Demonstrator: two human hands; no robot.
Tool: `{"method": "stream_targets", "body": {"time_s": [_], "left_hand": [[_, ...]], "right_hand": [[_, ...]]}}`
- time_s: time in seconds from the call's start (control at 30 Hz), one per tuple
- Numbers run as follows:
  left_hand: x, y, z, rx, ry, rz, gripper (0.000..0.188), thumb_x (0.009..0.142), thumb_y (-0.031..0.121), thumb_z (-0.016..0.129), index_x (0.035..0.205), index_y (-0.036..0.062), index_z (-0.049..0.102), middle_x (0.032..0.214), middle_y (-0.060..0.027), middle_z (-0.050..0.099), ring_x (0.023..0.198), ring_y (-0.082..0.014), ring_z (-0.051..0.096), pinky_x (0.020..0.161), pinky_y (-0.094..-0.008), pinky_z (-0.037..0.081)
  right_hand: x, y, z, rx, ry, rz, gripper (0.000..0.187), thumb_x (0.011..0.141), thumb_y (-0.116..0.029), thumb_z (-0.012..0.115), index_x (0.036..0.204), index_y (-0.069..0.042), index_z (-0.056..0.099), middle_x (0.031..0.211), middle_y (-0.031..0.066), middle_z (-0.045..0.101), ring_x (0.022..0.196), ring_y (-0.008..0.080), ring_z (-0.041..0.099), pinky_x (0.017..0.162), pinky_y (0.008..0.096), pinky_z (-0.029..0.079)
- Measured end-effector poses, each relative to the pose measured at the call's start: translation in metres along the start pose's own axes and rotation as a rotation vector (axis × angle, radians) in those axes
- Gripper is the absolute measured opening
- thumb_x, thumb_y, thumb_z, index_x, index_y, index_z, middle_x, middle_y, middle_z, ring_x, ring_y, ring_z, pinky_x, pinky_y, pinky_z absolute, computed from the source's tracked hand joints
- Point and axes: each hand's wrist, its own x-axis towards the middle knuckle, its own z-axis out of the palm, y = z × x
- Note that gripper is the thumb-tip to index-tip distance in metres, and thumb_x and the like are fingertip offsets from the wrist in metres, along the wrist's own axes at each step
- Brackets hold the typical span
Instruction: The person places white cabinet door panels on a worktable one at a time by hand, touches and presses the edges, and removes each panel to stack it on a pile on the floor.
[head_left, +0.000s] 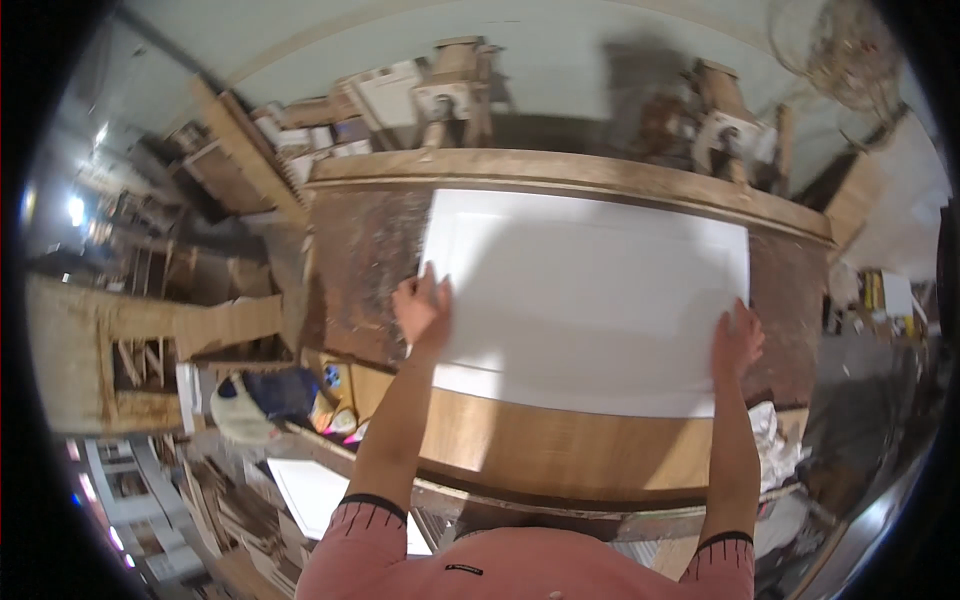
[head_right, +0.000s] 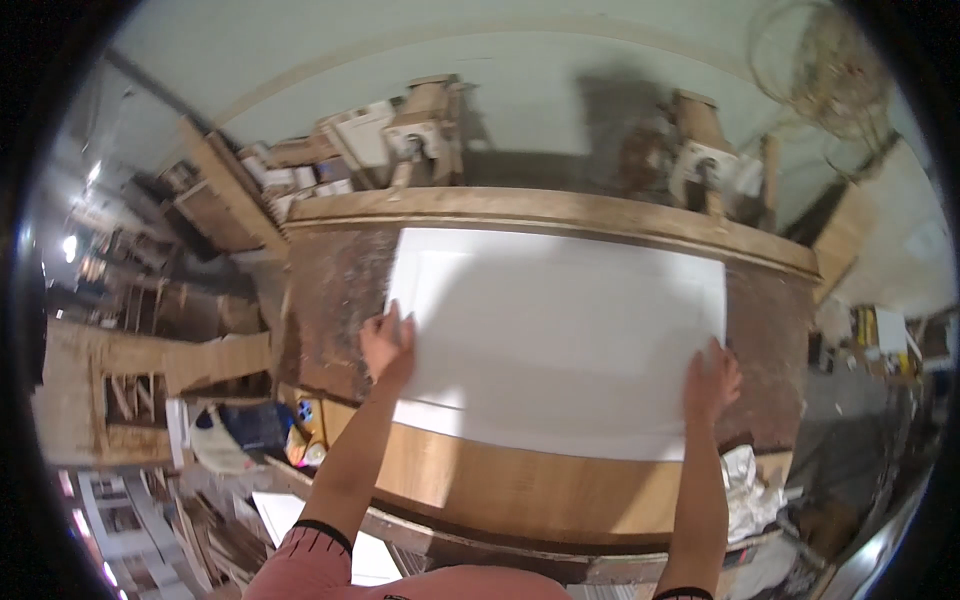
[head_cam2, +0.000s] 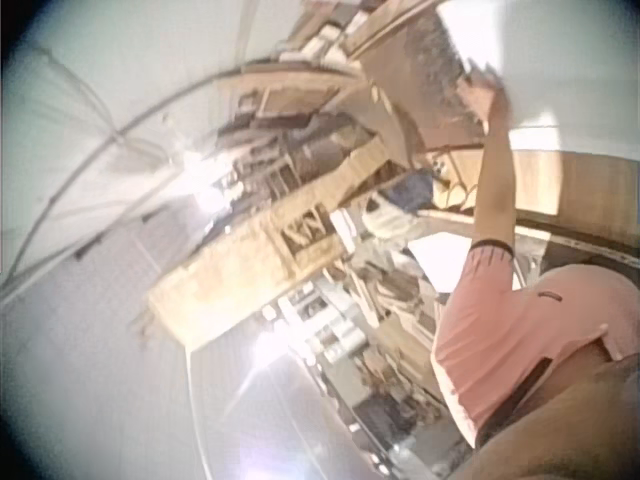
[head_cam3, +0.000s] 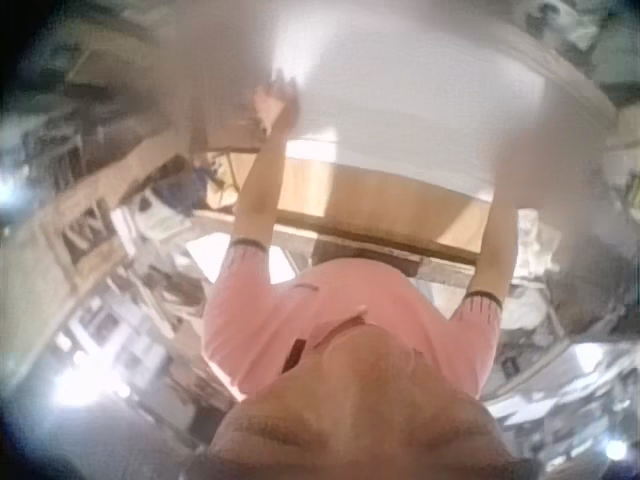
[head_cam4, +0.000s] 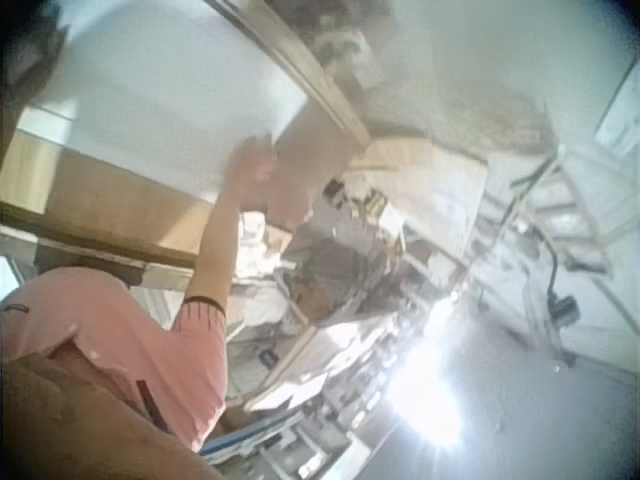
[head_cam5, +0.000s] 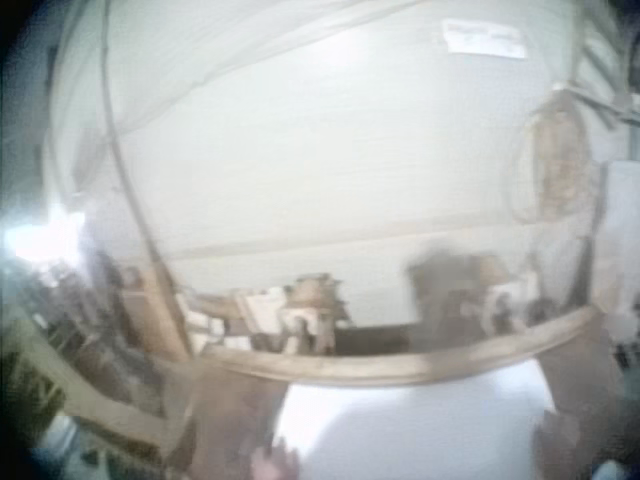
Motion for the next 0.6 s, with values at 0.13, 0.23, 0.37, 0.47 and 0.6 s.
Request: {"method": "stream_targets", "body": {"time_s": [0.13, 0.23, 0.37, 0.47, 0.6], "left_hand": [[-0.002, -0.002, -0.005, 0.004, -0.038, -0.058, 0.048, 0.093, 0.041, 0.061, 0.135, 0.0198, 0.060, 0.117, -0.0168, 0.054, 0.112, -0.0358, 0.049, 0.101, -0.0493, 0.038], [-0.003, -0.003, -0.007, -0.027, -0.068, -0.102, 0.049, 0.093, 0.042, 0.059, 0.136, 0.0200, 0.060, 0.119, -0.0169, 0.053, 0.116, -0.0355, 0.047, 0.105, -0.0494, 0.036], [-0.003, -0.001, -0.009, -0.012, -0.064, -0.100, 0.049, 0.093, 0.043, 0.058, 0.135, 0.0196, 0.060, 0.121, -0.0167, 0.052, 0.117, -0.0350, 0.046, 0.106, -0.0498, 0.034], [-0.003, 0.002, -0.006, -0.013, -0.049, -0.089, 0.048, 0.092, 0.041, 0.060, 0.134, 0.0192, 0.061, 0.119, -0.0168, 0.053, 0.115, -0.0350, 0.047, 0.105, -0.0496, 0.036], [0.001, 0.004, 0.004, -0.011, -0.010, -0.058, 0.042, 0.091, 0.036, 0.064, 0.129, 0.0194, 0.066, 0.111, -0.0162, 0.058, 0.108, -0.0338, 0.051, 0.096, -0.0484, 0.042]], "right_hand": [[-0.004, 0.000, -0.003, 0.042, 0.027, -0.050, 0.047, 0.093, -0.042, 0.058, 0.139, -0.030, 0.055, 0.141, 0.0032, 0.051, 0.130, 0.0305, 0.045, 0.106, 0.0528, 0.034], [-0.003, -0.001, -0.003, 0.085, -0.002, -0.032, 0.048, 0.093, -0.042, 0.058, 0.140, -0.030, 0.054, 0.141, 0.0024, 0.050, 0.130, 0.0301, 0.044, 0.108, 0.0530, 0.032], [-0.002, -0.003, -0.003, 0.097, -0.021, -0.024, 0.048, 0.092, -0.043, 0.058, 0.139, -0.031, 0.054, 0.141, 0.0016, 0.050, 0.129, 0.0294, 0.044, 0.107, 0.0529, 0.032], [-0.004, -0.004, -0.010, 0.104, 0.001, -0.032, 0.048, 0.092, -0.042, 0.059, 0.138, -0.030, 0.056, 0.139, 0.0019, 0.051, 0.127, 0.0294, 0.046, 0.106, 0.0527, 0.034], [0.002, 0.023, 0.014, 0.054, 0.122, -0.106, 0.047, 0.090, -0.042, 0.063, 0.135, -0.030, 0.058, 0.134, 0.0043, 0.054, 0.123, 0.0302, 0.050, 0.102, 0.0532, 0.039]]}}
